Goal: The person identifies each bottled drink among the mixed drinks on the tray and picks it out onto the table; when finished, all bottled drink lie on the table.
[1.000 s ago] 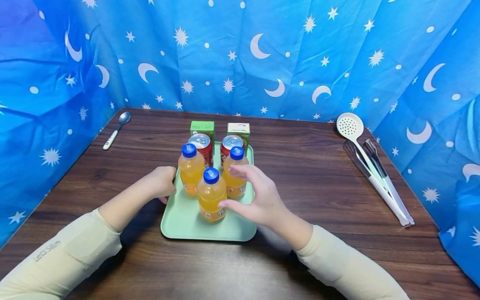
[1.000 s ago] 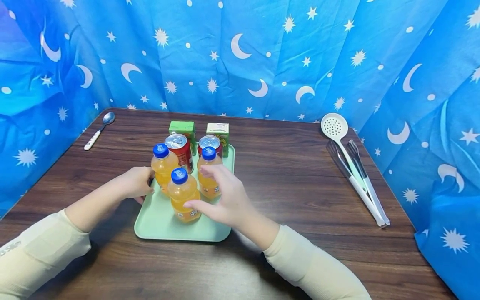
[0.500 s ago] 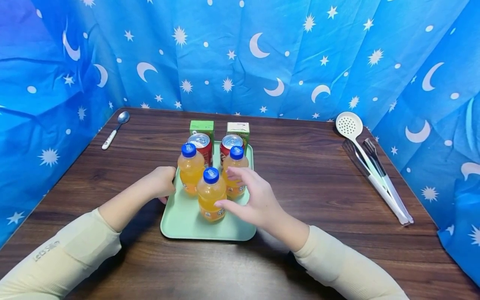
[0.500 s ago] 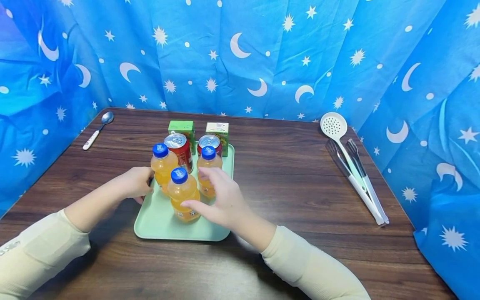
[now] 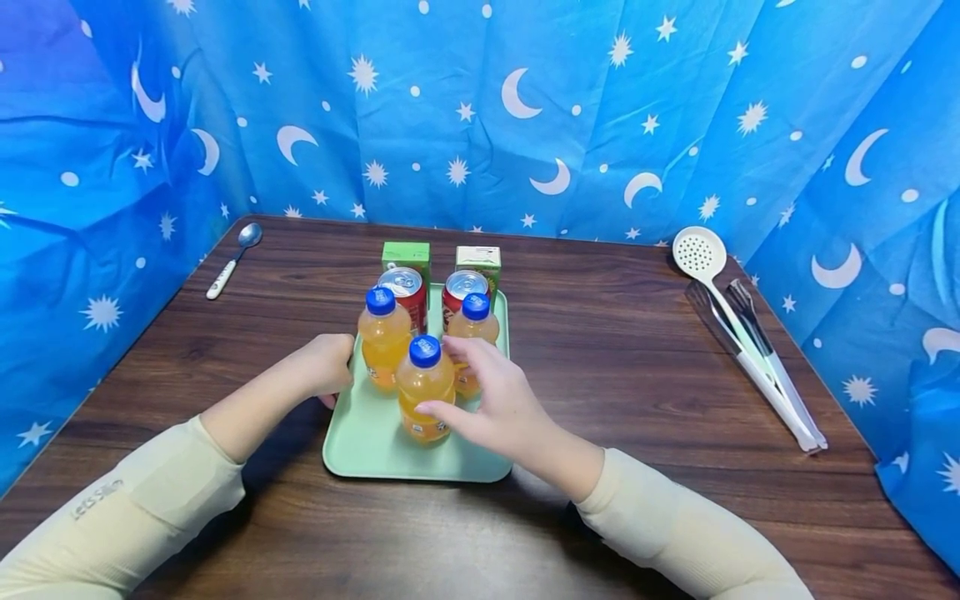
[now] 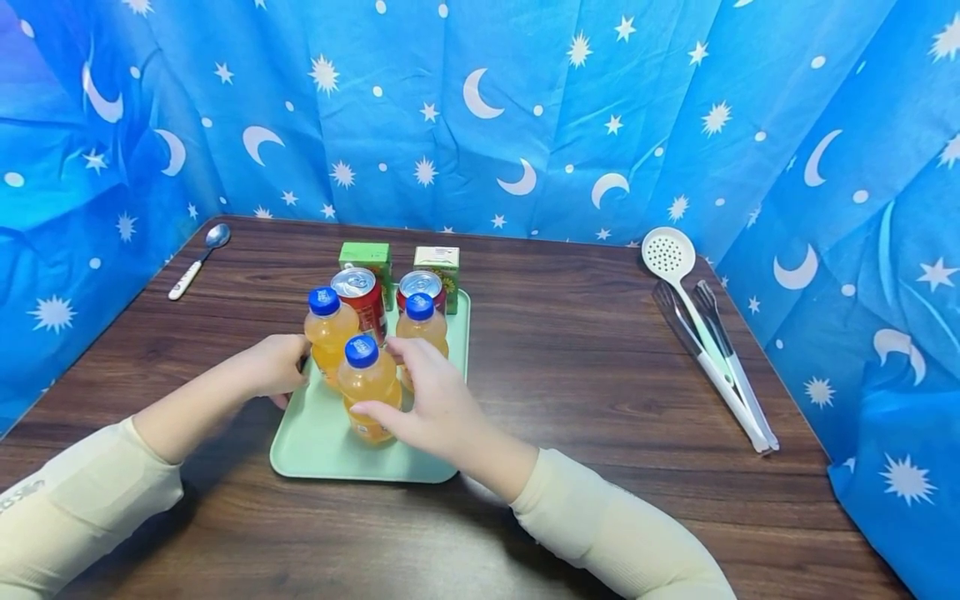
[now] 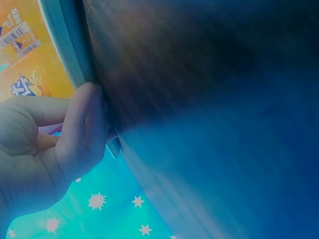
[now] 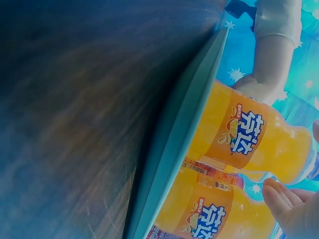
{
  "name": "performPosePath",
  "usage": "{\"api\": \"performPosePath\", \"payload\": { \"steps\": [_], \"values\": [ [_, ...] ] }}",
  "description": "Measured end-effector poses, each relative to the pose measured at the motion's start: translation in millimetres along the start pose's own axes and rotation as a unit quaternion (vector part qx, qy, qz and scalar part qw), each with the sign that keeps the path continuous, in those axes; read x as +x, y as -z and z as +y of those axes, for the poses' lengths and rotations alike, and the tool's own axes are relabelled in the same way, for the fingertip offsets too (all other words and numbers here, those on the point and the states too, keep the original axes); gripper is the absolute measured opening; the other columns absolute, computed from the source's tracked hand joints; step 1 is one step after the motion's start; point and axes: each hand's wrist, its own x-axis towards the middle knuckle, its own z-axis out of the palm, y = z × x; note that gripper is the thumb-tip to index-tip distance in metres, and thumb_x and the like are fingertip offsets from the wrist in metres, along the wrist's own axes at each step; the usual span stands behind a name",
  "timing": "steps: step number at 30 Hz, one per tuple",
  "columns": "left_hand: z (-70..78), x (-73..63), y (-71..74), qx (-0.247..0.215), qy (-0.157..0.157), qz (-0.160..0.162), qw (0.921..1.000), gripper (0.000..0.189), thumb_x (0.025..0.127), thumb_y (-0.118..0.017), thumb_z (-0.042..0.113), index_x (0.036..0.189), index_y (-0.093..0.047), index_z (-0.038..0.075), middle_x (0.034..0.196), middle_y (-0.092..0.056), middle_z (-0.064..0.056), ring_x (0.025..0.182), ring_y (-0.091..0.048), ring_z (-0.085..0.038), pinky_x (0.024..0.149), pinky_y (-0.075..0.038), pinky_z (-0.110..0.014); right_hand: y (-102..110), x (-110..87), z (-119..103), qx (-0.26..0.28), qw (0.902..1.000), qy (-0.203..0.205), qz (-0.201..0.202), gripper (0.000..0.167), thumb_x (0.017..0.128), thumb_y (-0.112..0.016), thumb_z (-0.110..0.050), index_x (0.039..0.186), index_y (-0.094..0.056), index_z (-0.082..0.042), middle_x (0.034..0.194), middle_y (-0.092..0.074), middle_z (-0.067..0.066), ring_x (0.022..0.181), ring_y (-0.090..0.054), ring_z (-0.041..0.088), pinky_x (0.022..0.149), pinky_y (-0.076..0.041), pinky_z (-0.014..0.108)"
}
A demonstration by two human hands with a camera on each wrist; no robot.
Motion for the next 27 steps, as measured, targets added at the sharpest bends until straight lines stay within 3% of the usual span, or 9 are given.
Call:
{"api": "performPosePath", "payload": {
  "steps": [11, 27],
  "values": [
    [-1.9, -1.9, 1.6, 0.003, -0.026, 0.000, 0.9997, 0.016, 0.075, -0.049, -0.012, 0.089, -0.050, -0.004, 0.076, -0.055, -0.013, 0.051, -0.060, -0.019, 0.042, -0.055, -0.030, -4.2, 2.3, -2.0, -0.030, 0.9990, -0.028, -0.015, 0.060, 0.076, -0.079, -0.029, 0.123, -0.051, -0.003, 0.115, -0.058, 0.004, 0.101, -0.055, 0.009, 0.081, -0.055, 0.029],
    [0.2, -3.2, 0.4, 0.001, -0.026, 0.003, 0.9997, 0.016, 0.076, -0.050, -0.012, 0.090, -0.050, -0.004, 0.076, -0.055, -0.013, 0.051, -0.061, -0.019, 0.042, -0.055, -0.030, -9.4, 6.0, -7.4, -0.040, 0.9949, -0.091, -0.019, 0.063, 0.071, -0.081, -0.035, 0.119, -0.054, -0.006, 0.108, -0.060, 0.000, 0.092, -0.056, 0.006, 0.076, -0.054, 0.020]
  ]
}}
